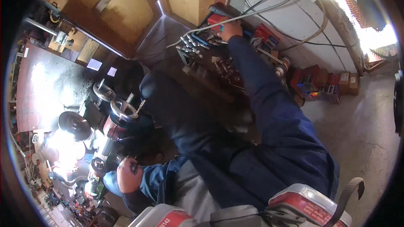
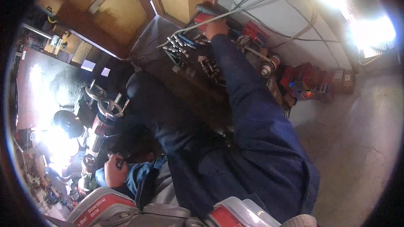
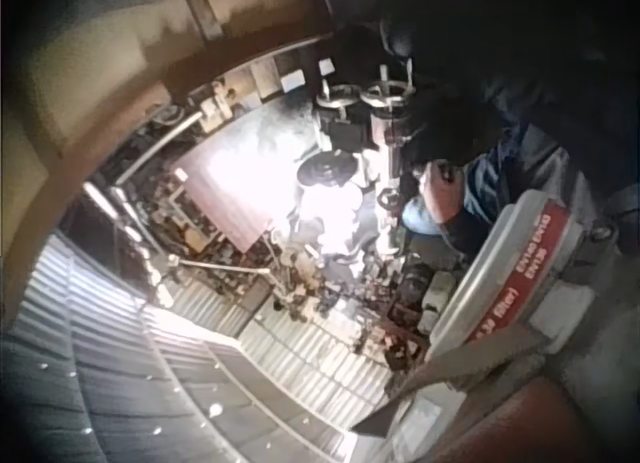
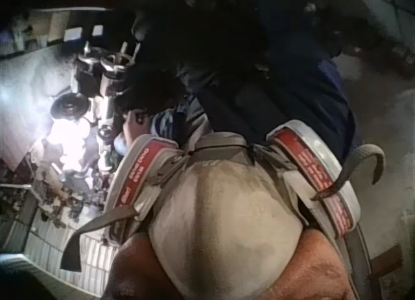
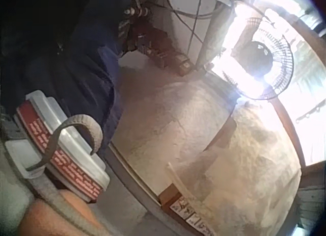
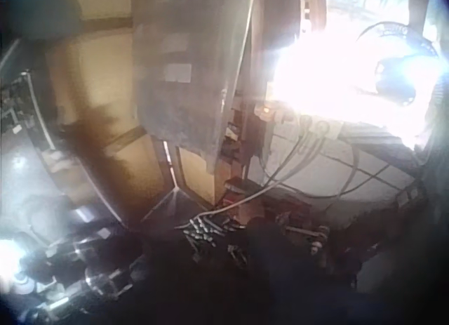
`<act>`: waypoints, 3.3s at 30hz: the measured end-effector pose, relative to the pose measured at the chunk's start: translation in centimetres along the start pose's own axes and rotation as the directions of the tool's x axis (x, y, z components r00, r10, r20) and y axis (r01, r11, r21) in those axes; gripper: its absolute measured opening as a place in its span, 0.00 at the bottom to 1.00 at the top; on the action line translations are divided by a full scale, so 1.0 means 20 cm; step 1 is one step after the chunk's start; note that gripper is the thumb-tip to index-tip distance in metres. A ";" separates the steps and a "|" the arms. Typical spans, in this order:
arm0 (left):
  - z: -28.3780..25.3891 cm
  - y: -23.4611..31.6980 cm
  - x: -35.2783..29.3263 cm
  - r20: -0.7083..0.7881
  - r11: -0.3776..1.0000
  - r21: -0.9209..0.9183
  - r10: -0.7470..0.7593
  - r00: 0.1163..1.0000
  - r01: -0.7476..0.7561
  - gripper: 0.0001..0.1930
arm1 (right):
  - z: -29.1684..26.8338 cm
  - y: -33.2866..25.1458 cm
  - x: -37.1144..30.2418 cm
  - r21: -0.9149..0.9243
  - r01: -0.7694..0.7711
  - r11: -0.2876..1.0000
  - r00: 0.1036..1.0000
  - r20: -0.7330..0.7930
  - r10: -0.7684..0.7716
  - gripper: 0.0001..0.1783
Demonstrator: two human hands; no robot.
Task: Polishing or grinding a metal camshaft using a stationary machine in a workshop.
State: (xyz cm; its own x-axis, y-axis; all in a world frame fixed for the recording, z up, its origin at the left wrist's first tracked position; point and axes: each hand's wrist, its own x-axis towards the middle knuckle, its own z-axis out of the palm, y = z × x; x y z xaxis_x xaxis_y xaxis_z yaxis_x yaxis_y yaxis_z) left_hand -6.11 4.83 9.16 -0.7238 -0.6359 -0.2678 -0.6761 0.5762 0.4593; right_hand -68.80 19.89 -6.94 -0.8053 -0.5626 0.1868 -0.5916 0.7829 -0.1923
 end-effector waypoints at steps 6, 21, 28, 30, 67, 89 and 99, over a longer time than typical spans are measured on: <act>0.07 -0.06 -0.16 -0.067 0.993 -0.088 -0.089 0.994 0.083 0.09 | -0.06 -0.05 -0.05 0.039 -0.153 0.987 0.988 -0.017 0.154 0.45; 0.24 0.20 0.16 0.138 0.828 -0.545 0.238 0.961 -0.127 0.08 | -0.08 1.36 -0.25 0.366 -0.325 0.872 0.946 0.133 0.297 0.30; 0.30 0.58 0.35 0.069 0.711 -0.564 0.547 0.834 -0.420 0.08 | -0.43 0.68 -0.30 0.789 -0.457 0.411 0.696 0.030 0.717 0.36; 0.28 0.60 0.34 0.015 0.726 -0.517 0.537 0.844 -0.453 0.11 | -0.58 0.42 -0.40 0.925 -0.192 0.329 0.619 -0.146 0.772 0.29; 0.18 0.85 0.42 0.111 0.840 0.314 0.431 0.895 -0.443 0.30 | -0.66 -0.79 -1.27 0.893 0.284 0.350 0.919 -0.149 -0.365 0.13; 0.14 0.60 0.40 0.043 0.952 -0.157 0.273 0.961 -0.264 0.21 | -0.57 -0.85 -1.25 0.905 -0.230 0.358 0.934 0.308 -0.179 0.28; 0.20 0.72 0.48 0.022 0.889 -0.429 0.185 0.982 -0.158 0.16 | -0.62 -0.94 -1.32 0.936 -0.111 0.335 0.946 0.203 -0.254 0.32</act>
State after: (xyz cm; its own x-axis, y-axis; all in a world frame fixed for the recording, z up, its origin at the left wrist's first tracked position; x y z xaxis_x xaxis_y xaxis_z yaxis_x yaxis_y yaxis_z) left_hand -23.42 9.05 9.81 -0.8393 -0.5068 -0.1968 -0.4279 0.3924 0.8142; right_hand -35.88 23.26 3.66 -0.6193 -0.7846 0.0297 -0.1439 0.0763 -0.9866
